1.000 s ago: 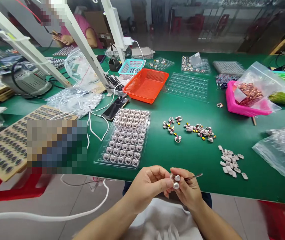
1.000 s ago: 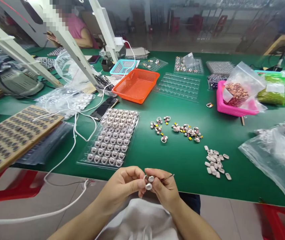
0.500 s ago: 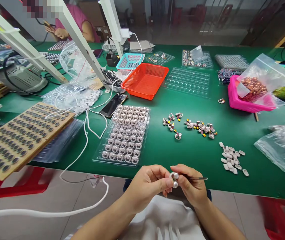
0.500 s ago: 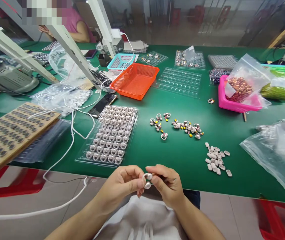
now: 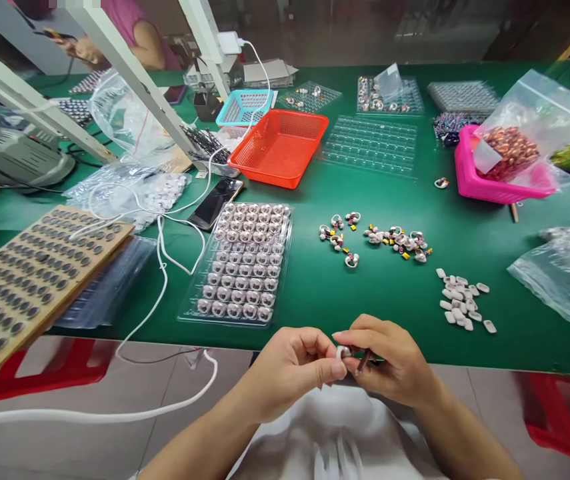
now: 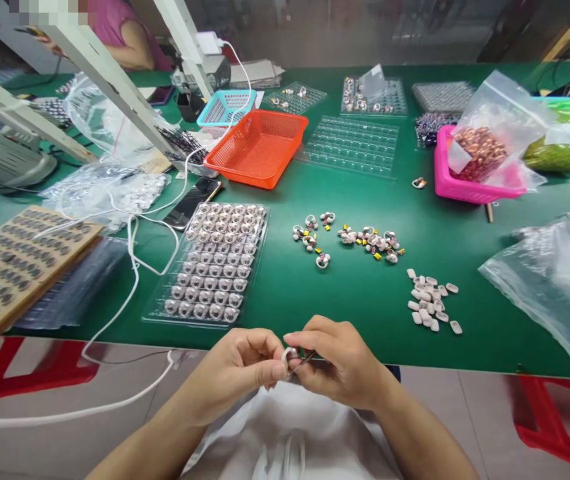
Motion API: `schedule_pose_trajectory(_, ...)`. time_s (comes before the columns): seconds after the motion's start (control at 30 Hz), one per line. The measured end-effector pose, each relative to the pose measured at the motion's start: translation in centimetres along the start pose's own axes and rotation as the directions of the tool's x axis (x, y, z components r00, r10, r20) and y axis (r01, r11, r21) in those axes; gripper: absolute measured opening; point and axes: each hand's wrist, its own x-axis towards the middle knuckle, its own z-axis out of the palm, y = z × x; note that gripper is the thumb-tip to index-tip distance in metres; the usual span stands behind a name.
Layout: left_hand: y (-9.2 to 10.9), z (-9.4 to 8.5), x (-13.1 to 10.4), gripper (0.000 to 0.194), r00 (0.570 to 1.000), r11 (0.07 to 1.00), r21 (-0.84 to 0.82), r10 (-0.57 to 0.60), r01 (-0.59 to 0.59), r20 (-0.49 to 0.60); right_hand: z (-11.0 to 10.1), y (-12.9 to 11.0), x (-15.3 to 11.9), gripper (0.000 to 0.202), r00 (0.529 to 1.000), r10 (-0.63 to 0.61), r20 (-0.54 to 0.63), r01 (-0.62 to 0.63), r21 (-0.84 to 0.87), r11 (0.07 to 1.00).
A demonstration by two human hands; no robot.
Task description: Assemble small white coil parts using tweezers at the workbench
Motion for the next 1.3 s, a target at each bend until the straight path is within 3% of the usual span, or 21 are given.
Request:
schedule_pose_trajectory(0.13, -0.42, -0.14, 0.21, 0.030, 1.000, 1.000, -0.002, 0.007, -0.007, 0.027, -0.43, -0.48, -0.09, 0.031, 0.999, -0.046, -0.003, 0.045, -0.127, 0.991)
schedule_pose_trajectory(0.33, -0.63, 0.10, 0.26, 0.019, 0.989, 0.989, -0.017, 0.146, -0.145, 0.016, -0.10, -0.57, -0.57, 0.032, 0.985, -0.139, -0.097, 0.101, -0.322, 0.941)
schedule_pose_trajectory(0.6, 0.05, 0.01, 0.15, 0.028, 0.999, 0.998, 0.044, 0.033, -0.033, -0.001, 0.31, -0.27, -0.46, 0.034, 0.984, -0.155, -0.089, 0.112, -0.369, 0.923)
schedule_pose_trajectory(1.07, -0.46, 0.11, 0.80, 0.036, 0.994, 0.974, -0.202, -0.105, 0.101, -0.010, 0.33, -0.38, -0.53, 0.027, 0.984, -0.130, -0.123, 0.082, -0.339, 0.937)
schedule_pose_trajectory(1.3, -0.80, -0.05, 0.91, 0.033, 0.991, 0.960, -0.248, -0.133, 0.128, -0.002, 0.40, -0.37, -0.64, 0.025, 0.986, -0.099, -0.132, 0.049, -0.341, 0.939)
